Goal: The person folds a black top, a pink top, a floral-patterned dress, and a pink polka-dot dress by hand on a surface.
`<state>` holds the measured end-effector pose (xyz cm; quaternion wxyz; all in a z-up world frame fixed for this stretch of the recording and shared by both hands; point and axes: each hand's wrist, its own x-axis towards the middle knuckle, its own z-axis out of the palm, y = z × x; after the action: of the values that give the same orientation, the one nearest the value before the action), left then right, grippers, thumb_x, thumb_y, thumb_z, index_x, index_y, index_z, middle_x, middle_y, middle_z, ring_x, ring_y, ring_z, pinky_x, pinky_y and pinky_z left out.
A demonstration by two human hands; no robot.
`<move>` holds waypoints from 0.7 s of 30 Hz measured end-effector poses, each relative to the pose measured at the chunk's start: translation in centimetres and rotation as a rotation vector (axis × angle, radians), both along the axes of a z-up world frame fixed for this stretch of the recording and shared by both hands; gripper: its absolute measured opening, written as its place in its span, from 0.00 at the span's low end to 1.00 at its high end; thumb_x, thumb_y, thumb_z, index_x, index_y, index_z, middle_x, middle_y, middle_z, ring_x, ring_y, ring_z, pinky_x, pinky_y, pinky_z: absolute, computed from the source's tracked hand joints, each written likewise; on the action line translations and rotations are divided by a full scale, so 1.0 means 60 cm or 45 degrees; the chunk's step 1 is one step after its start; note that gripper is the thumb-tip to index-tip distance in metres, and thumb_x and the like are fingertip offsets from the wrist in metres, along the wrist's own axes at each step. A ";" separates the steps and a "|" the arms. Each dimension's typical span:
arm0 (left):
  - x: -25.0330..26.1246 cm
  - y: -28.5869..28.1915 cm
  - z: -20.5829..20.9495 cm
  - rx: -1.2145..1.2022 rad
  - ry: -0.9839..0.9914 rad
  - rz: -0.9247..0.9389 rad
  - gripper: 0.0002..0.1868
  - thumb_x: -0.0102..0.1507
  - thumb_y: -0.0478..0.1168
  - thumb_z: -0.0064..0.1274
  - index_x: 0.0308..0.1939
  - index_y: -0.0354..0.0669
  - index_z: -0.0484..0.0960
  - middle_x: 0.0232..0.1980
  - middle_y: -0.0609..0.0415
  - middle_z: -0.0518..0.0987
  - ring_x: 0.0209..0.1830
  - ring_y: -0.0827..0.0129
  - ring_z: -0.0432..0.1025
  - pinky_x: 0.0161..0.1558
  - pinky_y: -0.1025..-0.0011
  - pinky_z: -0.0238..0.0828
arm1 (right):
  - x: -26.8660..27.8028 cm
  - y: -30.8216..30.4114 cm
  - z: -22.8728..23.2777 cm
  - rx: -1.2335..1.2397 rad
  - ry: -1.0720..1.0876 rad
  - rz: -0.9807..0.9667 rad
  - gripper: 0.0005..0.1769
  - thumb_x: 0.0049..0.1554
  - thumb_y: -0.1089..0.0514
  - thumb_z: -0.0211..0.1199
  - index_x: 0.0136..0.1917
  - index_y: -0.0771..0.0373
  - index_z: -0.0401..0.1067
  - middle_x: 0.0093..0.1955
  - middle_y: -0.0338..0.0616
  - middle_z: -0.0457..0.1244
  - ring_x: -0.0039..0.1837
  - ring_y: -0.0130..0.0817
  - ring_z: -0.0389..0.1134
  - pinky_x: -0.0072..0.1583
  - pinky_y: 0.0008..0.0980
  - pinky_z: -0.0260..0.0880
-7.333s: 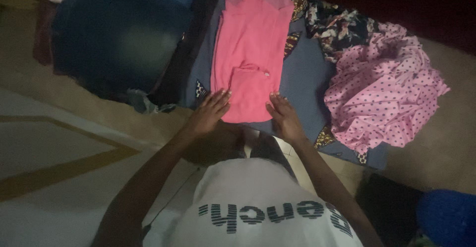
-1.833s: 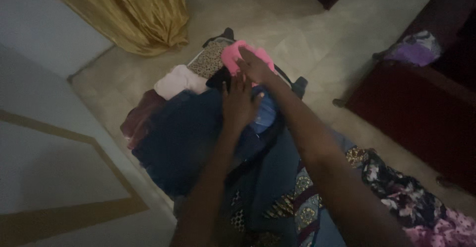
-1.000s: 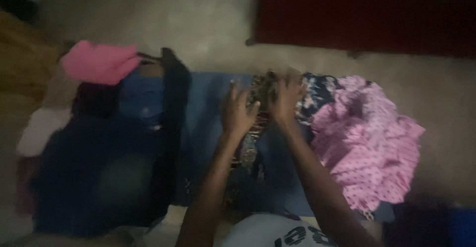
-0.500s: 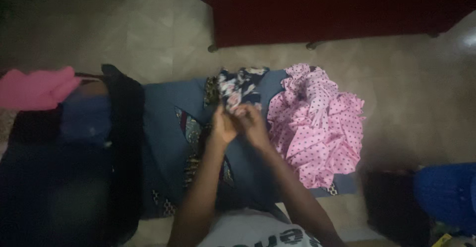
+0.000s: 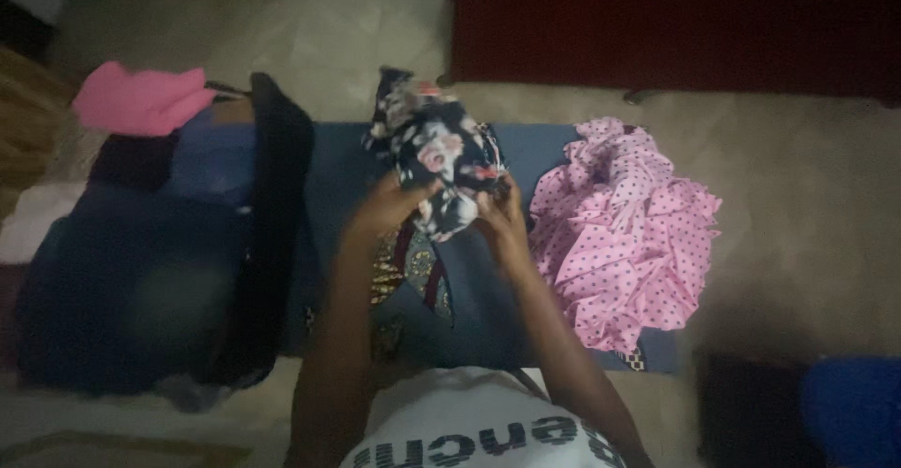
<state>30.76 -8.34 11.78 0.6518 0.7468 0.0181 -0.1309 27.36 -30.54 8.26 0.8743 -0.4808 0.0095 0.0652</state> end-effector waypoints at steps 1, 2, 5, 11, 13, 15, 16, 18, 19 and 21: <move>-0.005 0.006 0.014 0.183 0.003 -0.027 0.20 0.69 0.45 0.57 0.59 0.34 0.82 0.50 0.46 0.83 0.45 0.64 0.75 0.48 0.64 0.74 | 0.010 0.007 -0.002 -0.059 0.061 -0.019 0.44 0.58 0.57 0.60 0.81 0.55 0.42 0.69 0.43 0.58 0.64 0.32 0.65 0.60 0.36 0.72; -0.014 0.015 0.022 0.122 0.051 0.069 0.21 0.70 0.46 0.56 0.61 0.35 0.80 0.53 0.48 0.82 0.49 0.65 0.74 0.51 0.65 0.72 | 0.014 0.012 -0.006 -0.116 0.121 -0.036 0.47 0.56 0.59 0.62 0.82 0.53 0.41 0.67 0.46 0.59 0.61 0.34 0.66 0.59 0.35 0.72; -0.029 0.047 0.031 -0.253 0.103 0.291 0.25 0.72 0.50 0.52 0.66 0.36 0.75 0.61 0.50 0.81 0.60 0.66 0.73 0.62 0.67 0.66 | 0.018 0.002 -0.013 -0.027 0.245 -0.008 0.45 0.56 0.66 0.58 0.84 0.57 0.49 0.60 0.51 0.65 0.52 0.36 0.68 0.51 0.34 0.70; -0.097 0.100 0.054 -1.550 -0.211 0.353 0.27 0.74 0.48 0.48 0.72 0.36 0.68 0.68 0.49 0.75 0.71 0.59 0.66 0.77 0.57 0.56 | 0.029 0.000 -0.002 -0.283 0.338 0.426 0.38 0.53 0.73 0.55 0.76 0.64 0.55 0.56 0.61 0.67 0.50 0.46 0.73 0.51 0.40 0.74; -0.127 0.109 0.083 -1.608 -0.441 0.284 0.26 0.70 0.45 0.48 0.70 0.41 0.68 0.68 0.51 0.75 0.72 0.57 0.65 0.76 0.53 0.56 | 0.025 0.000 0.015 -0.865 0.220 0.757 0.31 0.58 0.68 0.59 0.74 0.65 0.61 0.55 0.60 0.69 0.47 0.47 0.71 0.48 0.45 0.75; -0.130 0.125 0.089 -1.531 -0.350 0.312 0.27 0.69 0.46 0.51 0.69 0.38 0.69 0.68 0.49 0.76 0.70 0.58 0.68 0.74 0.54 0.60 | 0.016 0.012 0.035 -0.976 -0.005 0.896 0.30 0.60 0.66 0.62 0.74 0.65 0.61 0.56 0.55 0.70 0.49 0.43 0.71 0.49 0.44 0.76; -0.132 0.139 0.081 -1.492 -0.303 0.323 0.27 0.69 0.46 0.52 0.68 0.36 0.70 0.67 0.48 0.76 0.70 0.58 0.69 0.72 0.55 0.62 | 0.013 0.022 0.049 -0.793 -0.153 0.872 0.33 0.58 0.66 0.63 0.75 0.64 0.58 0.57 0.51 0.69 0.53 0.38 0.72 0.52 0.40 0.77; -0.147 0.147 0.047 -1.295 -0.536 0.221 0.26 0.70 0.34 0.59 0.71 0.42 0.71 0.66 0.53 0.76 0.68 0.61 0.70 0.71 0.53 0.66 | 0.010 0.045 0.082 -0.608 -0.281 0.820 0.40 0.54 0.66 0.67 0.77 0.58 0.55 0.61 0.38 0.66 0.58 0.28 0.71 0.57 0.34 0.78; -0.151 0.150 0.037 -1.193 -0.649 0.169 0.28 0.70 0.29 0.63 0.72 0.45 0.71 0.65 0.56 0.75 0.67 0.62 0.70 0.70 0.52 0.68 | 0.013 0.059 0.099 -0.609 -0.266 0.791 0.44 0.51 0.65 0.69 0.77 0.54 0.55 0.63 0.30 0.62 0.60 0.23 0.70 0.58 0.31 0.78; -0.153 0.147 0.044 -0.917 -0.463 0.248 0.28 0.67 0.32 0.66 0.68 0.40 0.72 0.61 0.51 0.76 0.62 0.58 0.72 0.63 0.53 0.71 | 0.022 0.078 0.123 -0.642 -0.321 0.826 0.35 0.52 0.64 0.72 0.70 0.56 0.62 0.60 0.32 0.64 0.58 0.24 0.70 0.56 0.31 0.77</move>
<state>21.60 0.48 14.41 0.8734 0.4767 -0.0738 0.0675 28.70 -25.84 15.64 0.6578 -0.6618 -0.2336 0.2733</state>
